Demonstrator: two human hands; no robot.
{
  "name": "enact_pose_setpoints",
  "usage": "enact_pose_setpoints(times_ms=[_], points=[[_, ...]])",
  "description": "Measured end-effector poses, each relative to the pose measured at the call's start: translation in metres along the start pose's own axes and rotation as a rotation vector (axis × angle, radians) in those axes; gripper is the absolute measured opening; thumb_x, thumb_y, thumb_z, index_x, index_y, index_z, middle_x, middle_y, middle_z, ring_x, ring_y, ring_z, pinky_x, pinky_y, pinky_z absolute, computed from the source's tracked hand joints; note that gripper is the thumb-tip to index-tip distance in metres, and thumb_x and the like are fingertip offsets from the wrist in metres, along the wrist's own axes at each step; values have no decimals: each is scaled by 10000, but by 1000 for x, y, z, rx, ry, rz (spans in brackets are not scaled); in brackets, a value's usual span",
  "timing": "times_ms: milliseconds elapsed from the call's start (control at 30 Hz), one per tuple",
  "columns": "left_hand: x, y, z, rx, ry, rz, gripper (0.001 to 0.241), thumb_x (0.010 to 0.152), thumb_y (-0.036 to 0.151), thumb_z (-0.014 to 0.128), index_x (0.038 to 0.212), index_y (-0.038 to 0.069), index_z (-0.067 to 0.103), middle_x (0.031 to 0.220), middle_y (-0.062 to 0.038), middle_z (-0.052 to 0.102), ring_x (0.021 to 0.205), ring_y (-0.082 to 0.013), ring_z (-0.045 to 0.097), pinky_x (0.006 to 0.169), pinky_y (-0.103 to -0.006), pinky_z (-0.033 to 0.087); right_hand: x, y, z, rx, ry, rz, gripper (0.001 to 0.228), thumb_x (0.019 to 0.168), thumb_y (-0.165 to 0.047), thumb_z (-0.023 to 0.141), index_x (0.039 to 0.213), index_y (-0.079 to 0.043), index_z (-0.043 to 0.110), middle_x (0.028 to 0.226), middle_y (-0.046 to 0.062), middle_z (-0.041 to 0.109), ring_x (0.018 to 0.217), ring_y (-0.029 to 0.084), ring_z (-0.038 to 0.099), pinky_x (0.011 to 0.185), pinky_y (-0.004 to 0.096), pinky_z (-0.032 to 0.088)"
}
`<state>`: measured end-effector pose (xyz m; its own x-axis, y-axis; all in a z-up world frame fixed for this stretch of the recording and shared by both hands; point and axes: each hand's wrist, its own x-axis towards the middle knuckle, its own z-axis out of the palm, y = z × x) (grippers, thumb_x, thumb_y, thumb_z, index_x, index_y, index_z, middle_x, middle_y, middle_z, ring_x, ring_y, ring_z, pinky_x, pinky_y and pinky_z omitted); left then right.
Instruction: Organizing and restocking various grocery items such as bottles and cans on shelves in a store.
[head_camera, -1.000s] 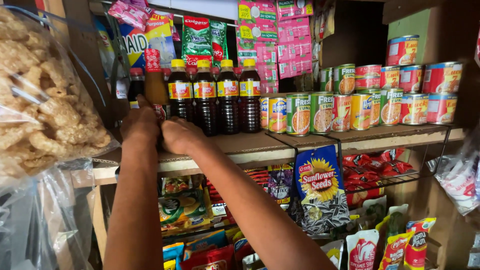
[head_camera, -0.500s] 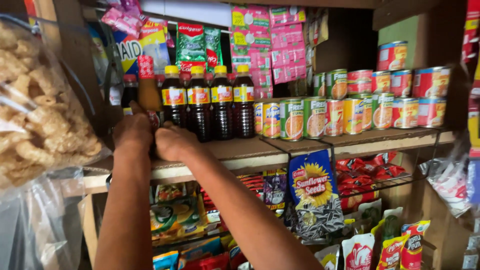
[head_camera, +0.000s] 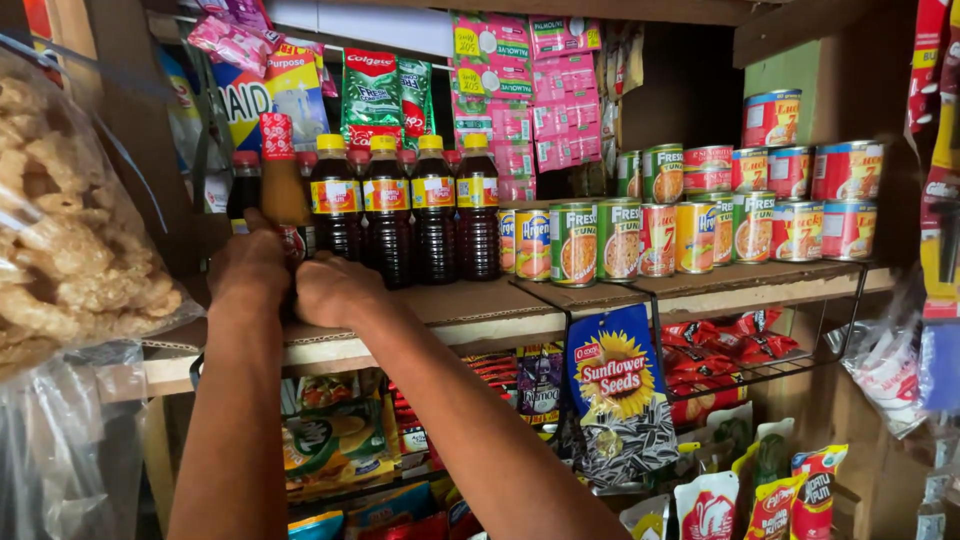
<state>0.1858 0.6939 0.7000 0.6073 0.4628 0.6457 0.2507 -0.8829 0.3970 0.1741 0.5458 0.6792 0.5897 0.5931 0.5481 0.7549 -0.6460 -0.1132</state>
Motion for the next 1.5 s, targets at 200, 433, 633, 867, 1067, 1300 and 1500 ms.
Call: enact_pose_setpoints(times_ms=[200,433,633,867,1067,1300,1500], points=[[12,-5,8,-33,39,-7,498,1064,154,460,1545,99,341,1357,-310,607,1227,-500,609,1000,-560,512,4,4,3,22,6,-40,326,822,-240,654,1093,-106,776,1253,163,711,1145,372,687,947,499,559],[-7,6,-7,-32,1,-33,450,1083,173,393,1526,104,350,1361,-296,604,1238,-477,605,997,-543,514,1,3,1,-2,7,-37,336,818,-233,653,1099,-96,775,1275,163,693,1153,387,673,930,511,562],[-1,0,3,-15,20,23,476,1059,136,420,1519,37,346,1342,-298,622,1204,-472,636,970,-535,543,3,2,3,-1,-11,-12,342,833,-261,648,1111,-106,772,1261,161,704,1145,383,685,937,497,566],[-8,3,-4,-15,24,26,490,1049,120,426,1521,30,334,1331,-298,622,1195,-476,633,964,-537,539,4,3,4,2,-11,-11,337,821,-265,653,1091,-109,780,1250,161,711,1136,382,689,934,498,565],[-5,1,0,-9,36,32,453,1045,134,468,1473,8,390,1320,-302,640,1202,-477,640,972,-535,544,4,4,4,0,-14,-27,335,821,-268,645,1080,-106,783,1228,162,725,1120,376,700,931,500,567],[-5,0,2,-4,72,39,452,1049,134,488,1479,24,402,1305,-312,641,1179,-487,643,954,-541,548,5,4,4,17,-3,-29,340,833,-260,638,1104,-103,772,1238,161,715,1140,371,689,940,499,563],[-3,-1,1,41,68,53,561,997,138,556,1515,29,372,1281,-311,652,1154,-472,662,943,-529,553,0,-2,-2,4,-33,2,334,828,-250,643,1103,-109,772,1246,137,712,1140,363,688,939,492,563]])
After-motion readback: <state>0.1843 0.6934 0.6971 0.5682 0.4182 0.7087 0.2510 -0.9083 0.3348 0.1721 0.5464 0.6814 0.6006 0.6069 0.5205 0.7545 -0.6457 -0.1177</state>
